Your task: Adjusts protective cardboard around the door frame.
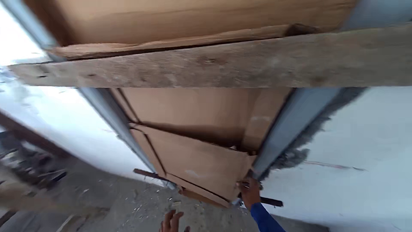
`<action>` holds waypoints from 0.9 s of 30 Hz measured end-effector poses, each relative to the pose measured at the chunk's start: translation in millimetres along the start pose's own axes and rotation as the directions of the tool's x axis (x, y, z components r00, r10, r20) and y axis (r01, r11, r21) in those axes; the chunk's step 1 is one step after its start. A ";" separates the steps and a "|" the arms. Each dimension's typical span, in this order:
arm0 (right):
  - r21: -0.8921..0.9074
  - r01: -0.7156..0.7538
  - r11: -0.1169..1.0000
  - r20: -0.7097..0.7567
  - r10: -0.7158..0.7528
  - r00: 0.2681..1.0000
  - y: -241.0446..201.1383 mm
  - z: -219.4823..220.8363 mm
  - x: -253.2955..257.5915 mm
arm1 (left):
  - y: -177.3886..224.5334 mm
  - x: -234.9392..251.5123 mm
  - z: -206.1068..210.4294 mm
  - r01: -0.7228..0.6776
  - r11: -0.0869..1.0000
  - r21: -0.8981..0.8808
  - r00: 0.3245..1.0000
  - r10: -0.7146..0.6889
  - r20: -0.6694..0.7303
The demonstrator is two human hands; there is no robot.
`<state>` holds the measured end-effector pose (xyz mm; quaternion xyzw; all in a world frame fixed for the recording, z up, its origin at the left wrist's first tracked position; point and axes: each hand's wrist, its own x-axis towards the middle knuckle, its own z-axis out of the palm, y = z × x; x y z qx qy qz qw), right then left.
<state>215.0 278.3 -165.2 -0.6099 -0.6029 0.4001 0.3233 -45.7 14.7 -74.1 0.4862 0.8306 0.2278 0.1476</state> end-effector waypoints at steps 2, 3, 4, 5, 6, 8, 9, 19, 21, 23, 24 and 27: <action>-0.016 -0.006 1.000 0.083 0.007 0.997 4.3 -9.2 4.7 | 42.6 32.6 -23.3 -0.182 0.983 -0.027 0.980 0.179 -0.090; -0.022 -0.005 1.000 0.112 0.008 0.994 3.9 -13.8 6.6 | 71.0 52.0 -35.6 -0.298 0.954 -0.001 0.944 0.295 -0.145; -0.026 -0.009 1.000 0.137 0.013 0.991 0.8 -18.4 7.2 | 101.8 71.7 -46.1 -0.413 0.909 0.058 0.887 0.416 -0.203; -0.022 -0.014 1.000 0.153 0.017 0.988 -3.1 -21.8 6.5 | 132.0 91.7 -53.1 -0.513 0.846 0.142 0.810 0.533 -0.246; -0.015 -0.017 1.000 0.159 0.019 0.987 -6.7 -23.3 5.2 | 161.8 109.6 -58.3 -0.589 0.781 0.210 0.744 0.625 -0.238; 0.001 -0.022 1.000 0.164 0.022 0.986 -11.4 -22.5 2.3 | 219.2 133.8 -62.7 -0.669 0.677 0.306 0.693 0.717 -0.072; -0.001 -0.022 1.000 0.163 0.022 0.986 -12.3 -20.8 0.7 | 244.9 140.7 -62.3 -0.686 0.636 0.353 0.695 0.716 0.061; 0.025 -0.152 0.988 0.094 0.149 0.984 -23.7 -0.7 -52.3 | 275.1 182.6 -51.6 -0.954 0.144 0.262 0.243 0.884 0.399; 0.053 -0.195 0.979 0.049 0.193 0.980 -26.6 15.6 -47.4 | 267.0 203.7 -45.7 -0.959 0.057 0.276 0.135 0.953 0.271; 0.091 -0.259 0.962 0.004 0.260 0.966 -32.4 30.5 -34.5 | 263.6 220.6 -36.8 -0.954 0.045 0.298 0.097 0.982 0.163; 0.099 -0.279 0.955 -0.015 0.282 0.959 -34.4 37.7 -26.4 | 261.0 226.0 -32.7 -0.945 0.054 0.322 0.097 0.988 0.119; 0.117 -0.283 0.952 -0.078 0.293 0.953 -37.1 59.7 -4.1 | 240.8 237.0 -24.1 -0.913 0.069 0.403 0.109 0.991 0.075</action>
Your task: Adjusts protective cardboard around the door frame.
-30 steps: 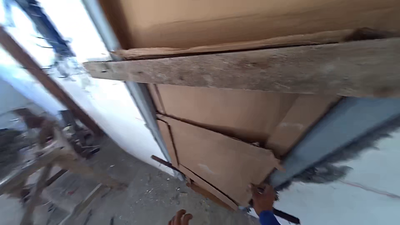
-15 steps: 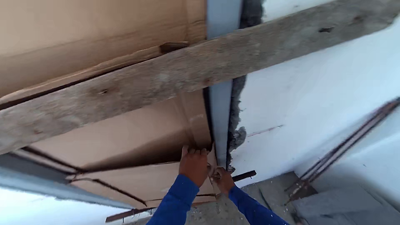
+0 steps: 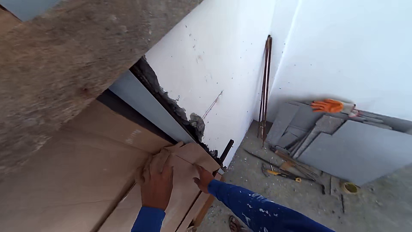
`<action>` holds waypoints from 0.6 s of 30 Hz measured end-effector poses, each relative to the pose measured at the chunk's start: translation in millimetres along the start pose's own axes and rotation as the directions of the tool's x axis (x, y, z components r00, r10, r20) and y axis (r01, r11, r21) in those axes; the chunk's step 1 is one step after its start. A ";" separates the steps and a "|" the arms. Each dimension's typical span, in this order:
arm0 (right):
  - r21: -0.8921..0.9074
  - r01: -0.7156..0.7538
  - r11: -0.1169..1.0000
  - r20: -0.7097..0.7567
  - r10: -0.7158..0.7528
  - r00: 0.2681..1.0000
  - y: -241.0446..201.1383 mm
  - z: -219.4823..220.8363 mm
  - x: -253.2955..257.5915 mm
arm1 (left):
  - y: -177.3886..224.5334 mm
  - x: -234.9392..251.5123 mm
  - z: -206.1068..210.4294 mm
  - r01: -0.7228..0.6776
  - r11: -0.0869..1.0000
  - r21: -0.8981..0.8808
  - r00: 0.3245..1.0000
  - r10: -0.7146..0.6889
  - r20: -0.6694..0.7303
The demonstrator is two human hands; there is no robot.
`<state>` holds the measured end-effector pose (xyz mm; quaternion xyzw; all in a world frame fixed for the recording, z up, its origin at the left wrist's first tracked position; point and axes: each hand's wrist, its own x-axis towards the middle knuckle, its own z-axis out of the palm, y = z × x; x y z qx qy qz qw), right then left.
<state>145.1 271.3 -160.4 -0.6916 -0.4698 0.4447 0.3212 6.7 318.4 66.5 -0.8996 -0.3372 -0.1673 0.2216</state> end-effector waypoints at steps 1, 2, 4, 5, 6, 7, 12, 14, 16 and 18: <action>0.014 -0.004 1.000 -0.033 0.005 0.999 -1.1 6.7 4.3 | -3.5 -8.5 4.9 -0.009 1.000 0.020 1.000 0.009 -0.003; 0.032 -0.012 0.999 -0.060 0.014 0.998 -1.9 12.5 6.5 | -7.6 -17.5 9.9 -0.015 0.999 0.033 1.000 0.015 -0.005; 0.074 -0.019 0.997 -0.093 0.026 0.995 -1.3 21.7 7.2 | -16.9 -31.3 16.9 -0.004 0.999 0.035 1.000 0.005 -0.009; 0.094 -0.015 0.995 -0.112 0.025 0.993 1.4 26.2 7.4 | -21.0 -35.3 18.8 0.017 0.999 0.030 1.000 -0.017 -0.004; 0.115 -0.008 0.993 -0.133 0.023 0.991 4.0 30.2 7.6 | -24.8 -37.8 19.8 0.044 0.999 0.025 0.999 -0.044 0.006; 0.149 0.001 0.989 -0.150 0.021 0.988 5.5 33.9 8.6 | -28.0 -38.7 19.8 0.072 0.997 0.018 0.997 -0.073 0.015; 0.351 0.027 0.936 -0.212 0.051 0.976 -8.8 45.2 16.3 | -38.2 -29.6 11.0 0.064 0.998 -0.005 0.997 -0.064 -0.052; 0.400 0.041 0.916 -0.242 0.062 0.968 -6.2 52.5 17.6 | -37.4 -27.9 6.3 0.049 0.998 -0.042 0.998 -0.050 -0.035; 0.402 0.026 0.915 -0.243 0.079 0.967 5.7 59.8 21.4 | -35.6 -26.2 7.9 0.045 0.997 -0.062 0.999 -0.045 0.005; 0.381 -0.027 0.924 -0.205 0.113 0.972 16.2 63.8 20.5 | -32.6 -25.2 12.7 0.049 0.998 -0.044 0.998 -0.047 0.051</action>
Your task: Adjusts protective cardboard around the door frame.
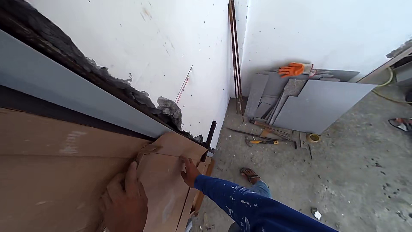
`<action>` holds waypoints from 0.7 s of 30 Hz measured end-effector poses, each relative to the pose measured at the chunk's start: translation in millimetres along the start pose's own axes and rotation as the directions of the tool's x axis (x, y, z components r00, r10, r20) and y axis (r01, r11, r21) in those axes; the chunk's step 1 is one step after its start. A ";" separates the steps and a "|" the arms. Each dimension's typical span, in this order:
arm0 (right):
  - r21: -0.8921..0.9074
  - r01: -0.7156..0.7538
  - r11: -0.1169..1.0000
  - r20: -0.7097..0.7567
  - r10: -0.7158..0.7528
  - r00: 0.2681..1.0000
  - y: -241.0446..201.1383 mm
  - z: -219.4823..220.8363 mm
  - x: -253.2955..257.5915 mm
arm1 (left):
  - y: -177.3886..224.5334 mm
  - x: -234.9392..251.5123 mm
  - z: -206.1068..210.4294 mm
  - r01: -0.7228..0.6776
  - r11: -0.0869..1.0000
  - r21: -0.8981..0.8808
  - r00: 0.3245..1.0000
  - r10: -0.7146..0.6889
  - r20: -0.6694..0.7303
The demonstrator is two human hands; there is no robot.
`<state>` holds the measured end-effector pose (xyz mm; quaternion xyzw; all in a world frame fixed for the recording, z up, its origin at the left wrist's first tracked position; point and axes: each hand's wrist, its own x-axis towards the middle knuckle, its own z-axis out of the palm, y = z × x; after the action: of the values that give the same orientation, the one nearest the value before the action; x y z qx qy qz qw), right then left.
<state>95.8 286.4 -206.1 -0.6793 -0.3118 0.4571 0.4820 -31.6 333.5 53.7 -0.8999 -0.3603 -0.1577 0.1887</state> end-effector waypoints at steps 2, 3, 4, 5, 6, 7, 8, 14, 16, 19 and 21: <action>-0.065 -0.032 0.997 0.018 0.033 0.999 6.9 -1.1 -0.8 | 1.1 3.4 3.8 0.010 0.999 0.033 1.000 -0.011 0.007; -0.103 -0.047 0.994 0.021 0.049 0.999 8.9 -1.2 -1.3 | 0.2 5.3 3.9 0.015 0.999 0.043 1.000 -0.015 -0.001; -0.127 -0.063 0.990 0.023 0.067 0.997 10.7 -1.3 -1.8 | -0.9 7.0 2.6 0.019 0.999 0.046 1.000 -0.018 -0.011; -0.137 -0.081 0.987 0.029 0.086 0.996 12.8 -1.3 -2.5 | -1.7 7.4 -0.7 0.031 0.998 0.049 1.000 -0.031 -0.006; -0.133 -0.092 0.987 0.032 0.097 0.995 15.4 -0.9 -2.9 | -2.5 6.8 -5.2 0.046 0.998 0.048 0.999 -0.047 0.005; -0.118 -0.093 0.989 0.028 0.097 0.995 18.4 -0.2 -3.0 | -3.7 5.6 -9.6 0.059 0.997 0.052 0.998 -0.060 0.014; -0.097 -0.091 0.991 0.024 0.094 0.995 20.9 0.1 -3.3 | -5.3 3.7 -13.2 0.063 0.996 0.059 0.998 -0.064 0.020; -0.139 -0.145 0.980 0.061 0.155 0.986 18.1 -1.2 -10.2 | -10.8 -22.9 -26.9 0.113 0.988 0.103 0.993 -0.115 0.013; -0.172 -0.138 0.975 0.068 0.151 0.986 19.6 3.2 -8.8 | -13.8 -34.1 -28.9 0.131 0.982 0.136 0.991 -0.129 -0.021; -0.217 -0.097 0.971 0.080 0.117 0.990 23.1 6.6 -15.4 | -17.6 -52.7 -36.1 0.129 0.978 0.162 0.990 -0.116 -0.085; -0.250 -0.057 0.967 0.115 0.089 0.989 25.5 1.0 -26.6 | -18.5 -68.0 -41.0 0.134 0.979 0.154 0.986 -0.117 -0.117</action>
<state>84.1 255.1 -221.7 -0.7148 -0.3705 0.4742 0.3563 -97.8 287.2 65.4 -0.8473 -0.4172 -0.1880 0.2696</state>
